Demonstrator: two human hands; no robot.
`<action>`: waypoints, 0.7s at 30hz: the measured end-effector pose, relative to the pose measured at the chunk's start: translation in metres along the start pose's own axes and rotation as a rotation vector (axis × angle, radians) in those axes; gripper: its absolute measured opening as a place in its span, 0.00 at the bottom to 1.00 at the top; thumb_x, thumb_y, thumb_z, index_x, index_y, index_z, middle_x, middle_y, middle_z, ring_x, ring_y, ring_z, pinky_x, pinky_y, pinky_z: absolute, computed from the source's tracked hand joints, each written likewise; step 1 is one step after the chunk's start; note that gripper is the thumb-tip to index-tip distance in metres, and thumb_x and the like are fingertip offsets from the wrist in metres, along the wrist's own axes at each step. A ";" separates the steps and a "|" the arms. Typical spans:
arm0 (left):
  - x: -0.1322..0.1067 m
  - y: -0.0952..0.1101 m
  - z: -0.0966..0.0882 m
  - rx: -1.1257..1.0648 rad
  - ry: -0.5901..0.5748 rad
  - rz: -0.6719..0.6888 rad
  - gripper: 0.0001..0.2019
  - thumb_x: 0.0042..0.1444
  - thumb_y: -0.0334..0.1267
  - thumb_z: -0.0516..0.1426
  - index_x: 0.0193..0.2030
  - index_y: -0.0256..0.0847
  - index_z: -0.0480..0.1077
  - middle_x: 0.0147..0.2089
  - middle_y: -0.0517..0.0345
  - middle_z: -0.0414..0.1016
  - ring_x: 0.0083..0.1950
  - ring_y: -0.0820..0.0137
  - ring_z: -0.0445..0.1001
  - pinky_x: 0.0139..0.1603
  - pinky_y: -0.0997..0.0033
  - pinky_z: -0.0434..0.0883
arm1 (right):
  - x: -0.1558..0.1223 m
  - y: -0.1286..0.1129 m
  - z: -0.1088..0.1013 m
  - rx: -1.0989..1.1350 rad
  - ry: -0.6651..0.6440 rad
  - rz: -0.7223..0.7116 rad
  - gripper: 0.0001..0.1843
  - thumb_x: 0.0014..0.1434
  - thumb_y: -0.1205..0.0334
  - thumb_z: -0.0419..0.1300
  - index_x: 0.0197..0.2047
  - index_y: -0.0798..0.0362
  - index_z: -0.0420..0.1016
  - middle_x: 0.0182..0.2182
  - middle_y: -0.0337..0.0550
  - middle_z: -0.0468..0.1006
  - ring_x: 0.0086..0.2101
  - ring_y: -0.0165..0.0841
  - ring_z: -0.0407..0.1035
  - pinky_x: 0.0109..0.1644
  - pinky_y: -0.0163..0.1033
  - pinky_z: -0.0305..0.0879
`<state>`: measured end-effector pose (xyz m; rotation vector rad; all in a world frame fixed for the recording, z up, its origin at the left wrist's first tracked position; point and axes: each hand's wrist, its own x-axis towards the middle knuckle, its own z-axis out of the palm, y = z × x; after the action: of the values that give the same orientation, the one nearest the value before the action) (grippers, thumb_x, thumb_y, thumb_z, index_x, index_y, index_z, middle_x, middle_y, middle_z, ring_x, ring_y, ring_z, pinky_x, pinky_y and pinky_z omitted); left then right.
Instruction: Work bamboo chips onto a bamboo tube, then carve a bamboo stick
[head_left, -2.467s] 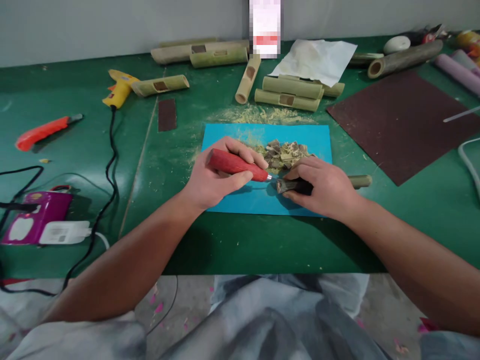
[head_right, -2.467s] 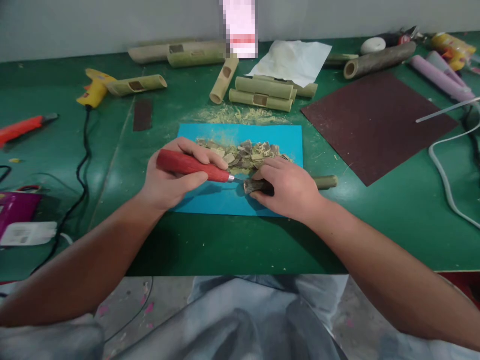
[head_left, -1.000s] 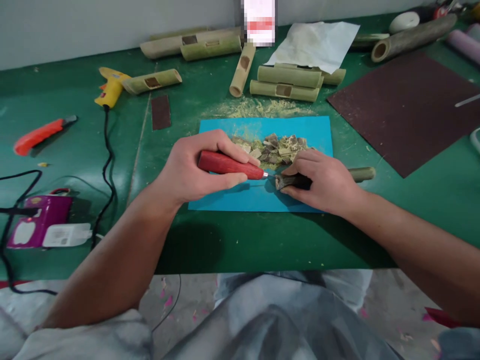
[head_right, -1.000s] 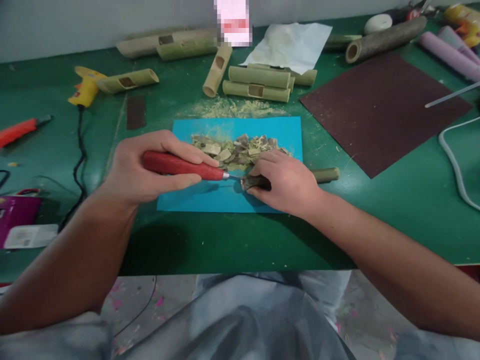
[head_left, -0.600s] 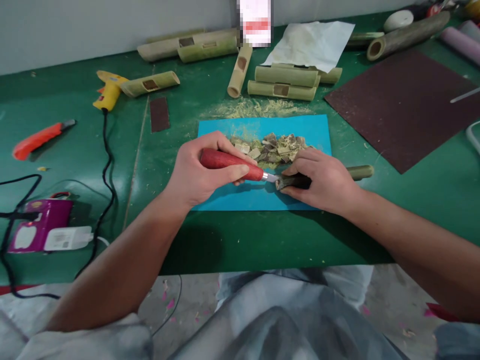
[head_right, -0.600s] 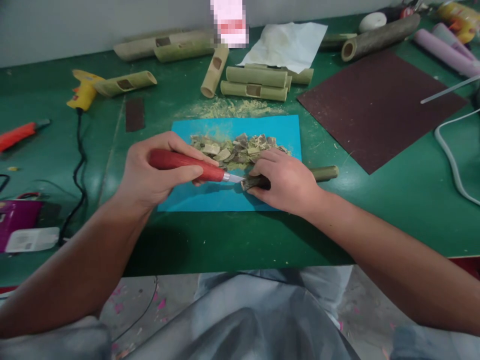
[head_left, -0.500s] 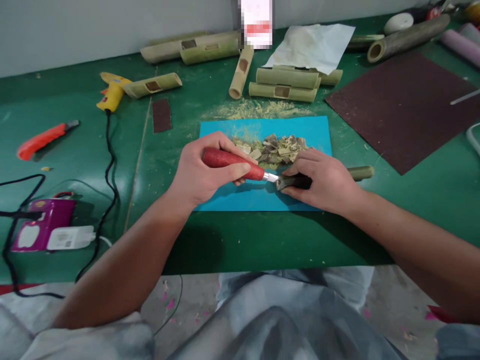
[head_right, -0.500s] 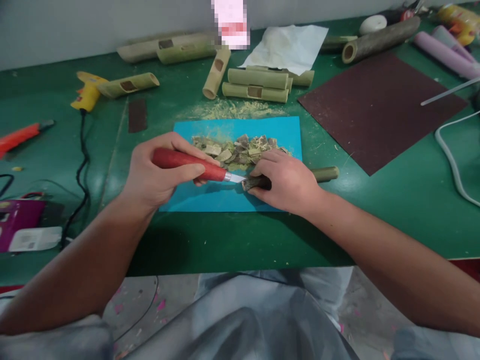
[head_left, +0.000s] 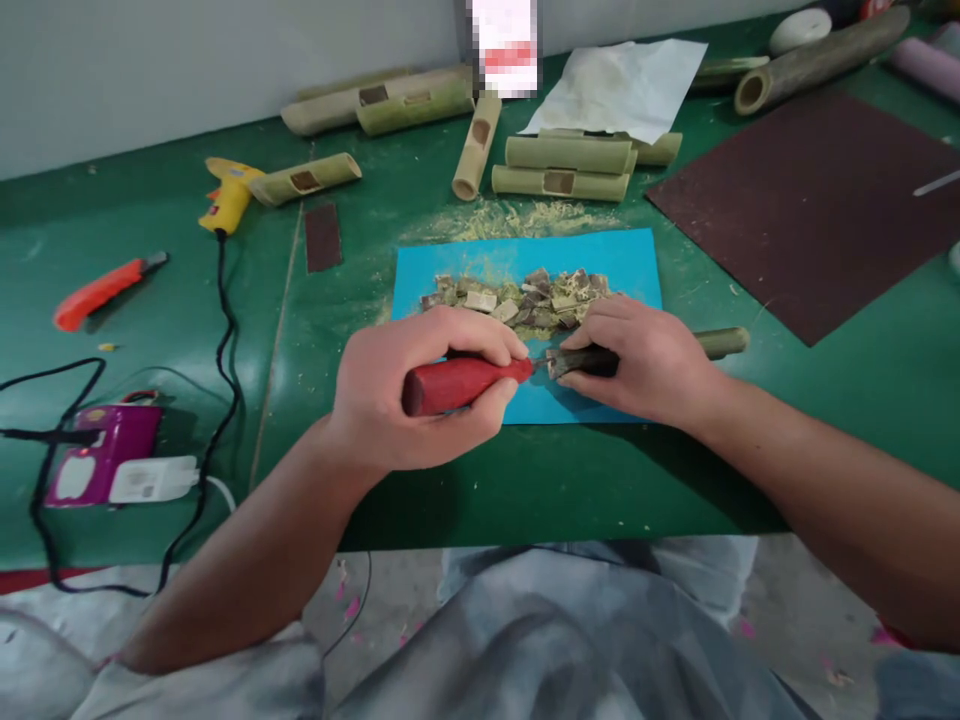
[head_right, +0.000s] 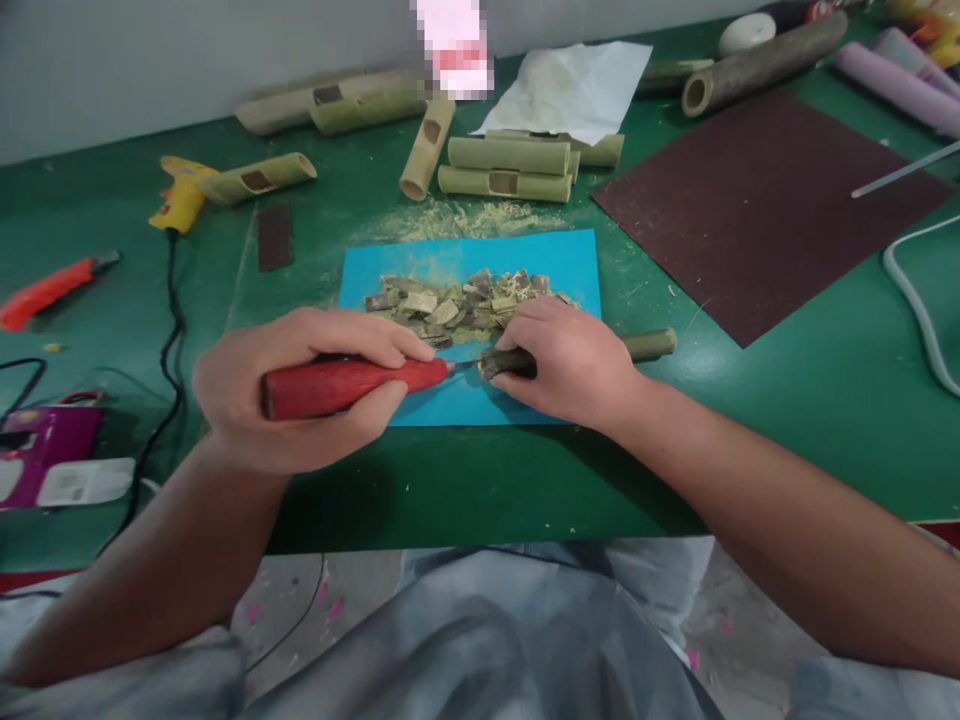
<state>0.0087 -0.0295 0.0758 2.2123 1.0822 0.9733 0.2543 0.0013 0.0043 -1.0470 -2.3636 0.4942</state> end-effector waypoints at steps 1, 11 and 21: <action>0.001 0.000 0.001 0.003 0.013 -0.008 0.05 0.56 0.37 0.63 0.38 0.50 0.73 0.42 0.61 0.84 0.42 0.62 0.83 0.45 0.60 0.79 | 0.000 0.000 0.000 -0.001 0.001 -0.002 0.08 0.59 0.56 0.63 0.37 0.52 0.76 0.33 0.45 0.76 0.39 0.41 0.70 0.41 0.45 0.63; 0.019 0.011 0.023 -0.009 0.118 -0.021 0.06 0.56 0.37 0.62 0.29 0.47 0.71 0.31 0.61 0.78 0.35 0.65 0.76 0.41 0.57 0.75 | 0.002 -0.003 0.000 0.022 -0.015 0.028 0.03 0.57 0.60 0.61 0.34 0.49 0.74 0.33 0.44 0.76 0.39 0.40 0.69 0.42 0.44 0.61; 0.068 0.007 0.064 -0.400 0.082 -0.261 0.25 0.61 0.63 0.59 0.28 0.45 0.60 0.20 0.65 0.66 0.21 0.72 0.69 0.25 0.65 0.70 | 0.005 -0.003 0.000 -0.008 -0.041 0.088 0.06 0.51 0.60 0.66 0.34 0.51 0.78 0.37 0.45 0.79 0.42 0.41 0.71 0.40 0.43 0.62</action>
<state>0.0903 0.0149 0.0662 1.6803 1.0708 1.0632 0.2499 0.0034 0.0072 -1.1587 -2.3645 0.5434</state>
